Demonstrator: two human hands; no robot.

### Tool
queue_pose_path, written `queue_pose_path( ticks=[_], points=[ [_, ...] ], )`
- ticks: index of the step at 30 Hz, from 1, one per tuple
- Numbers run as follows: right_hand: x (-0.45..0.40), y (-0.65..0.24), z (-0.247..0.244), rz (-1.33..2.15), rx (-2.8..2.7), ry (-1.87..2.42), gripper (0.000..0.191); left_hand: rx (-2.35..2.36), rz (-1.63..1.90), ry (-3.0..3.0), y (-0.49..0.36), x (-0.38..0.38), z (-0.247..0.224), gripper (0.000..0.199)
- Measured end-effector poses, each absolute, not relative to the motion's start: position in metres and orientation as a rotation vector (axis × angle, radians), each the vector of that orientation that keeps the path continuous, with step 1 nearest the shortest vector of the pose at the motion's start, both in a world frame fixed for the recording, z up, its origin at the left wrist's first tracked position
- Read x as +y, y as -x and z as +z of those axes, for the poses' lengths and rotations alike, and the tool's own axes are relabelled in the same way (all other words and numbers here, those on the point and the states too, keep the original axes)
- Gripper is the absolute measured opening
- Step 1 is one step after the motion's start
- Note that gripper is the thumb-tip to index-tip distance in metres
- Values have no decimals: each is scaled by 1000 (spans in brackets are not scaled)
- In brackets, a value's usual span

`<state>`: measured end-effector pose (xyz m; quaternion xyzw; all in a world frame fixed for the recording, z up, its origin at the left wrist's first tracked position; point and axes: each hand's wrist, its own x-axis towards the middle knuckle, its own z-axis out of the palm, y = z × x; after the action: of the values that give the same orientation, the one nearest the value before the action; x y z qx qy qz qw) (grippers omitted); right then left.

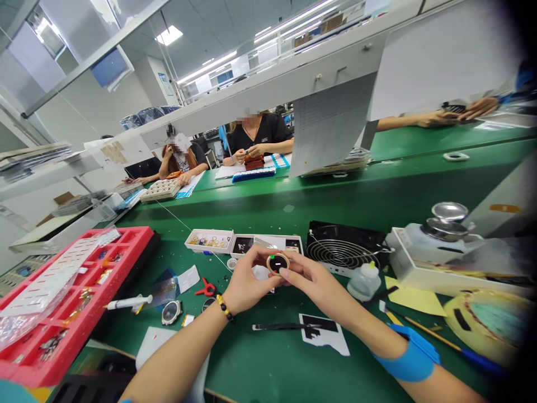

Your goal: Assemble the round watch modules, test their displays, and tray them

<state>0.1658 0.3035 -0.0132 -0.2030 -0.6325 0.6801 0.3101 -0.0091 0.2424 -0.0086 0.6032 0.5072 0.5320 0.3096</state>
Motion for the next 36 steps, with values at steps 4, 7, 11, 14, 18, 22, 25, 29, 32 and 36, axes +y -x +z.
queue_pose_path(
  ticks=[4, 7, 11, 14, 18, 22, 25, 29, 32, 36],
  points=[
    [303, -166, -13, 1782, -1678, 535, 49, 1351, 1404, -1604, 9, 242, -8, 44],
    [303, -166, -13, 1765, -1685, 545, 48, 1361, 1397, -1605, 9, 242, -8, 43],
    [304, -167, -12, 1730, -1713, 547, 45, 1363, 1392, -1611, 9, 242, -7, 43],
    [304, -168, -11, 1706, -1719, 560, 43, 1382, 1377, -1618, 9, 241, -7, 41],
    [304, -166, -12, 1696, -1709, 613, 47, 1385, 1379, -1635, 9, 242, -8, 42],
    [304, -164, -12, 1677, -1685, 684, 47, 1370, 1377, -1647, 8, 241, -9, 42],
    [303, -164, -11, 1661, -1703, 700, 45, 1369, 1365, -1661, 8, 240, -8, 41],
    [303, -164, -12, 1671, -1697, 686, 44, 1395, 1351, -1704, 7, 239, -8, 39],
    [303, -164, -14, 1646, -1716, 698, 43, 1408, 1345, -1718, 6, 239, -8, 39],
    [304, -164, -15, 1609, -1749, 726, 42, 1404, 1334, -1724, 5, 239, -9, 39]
  ],
)
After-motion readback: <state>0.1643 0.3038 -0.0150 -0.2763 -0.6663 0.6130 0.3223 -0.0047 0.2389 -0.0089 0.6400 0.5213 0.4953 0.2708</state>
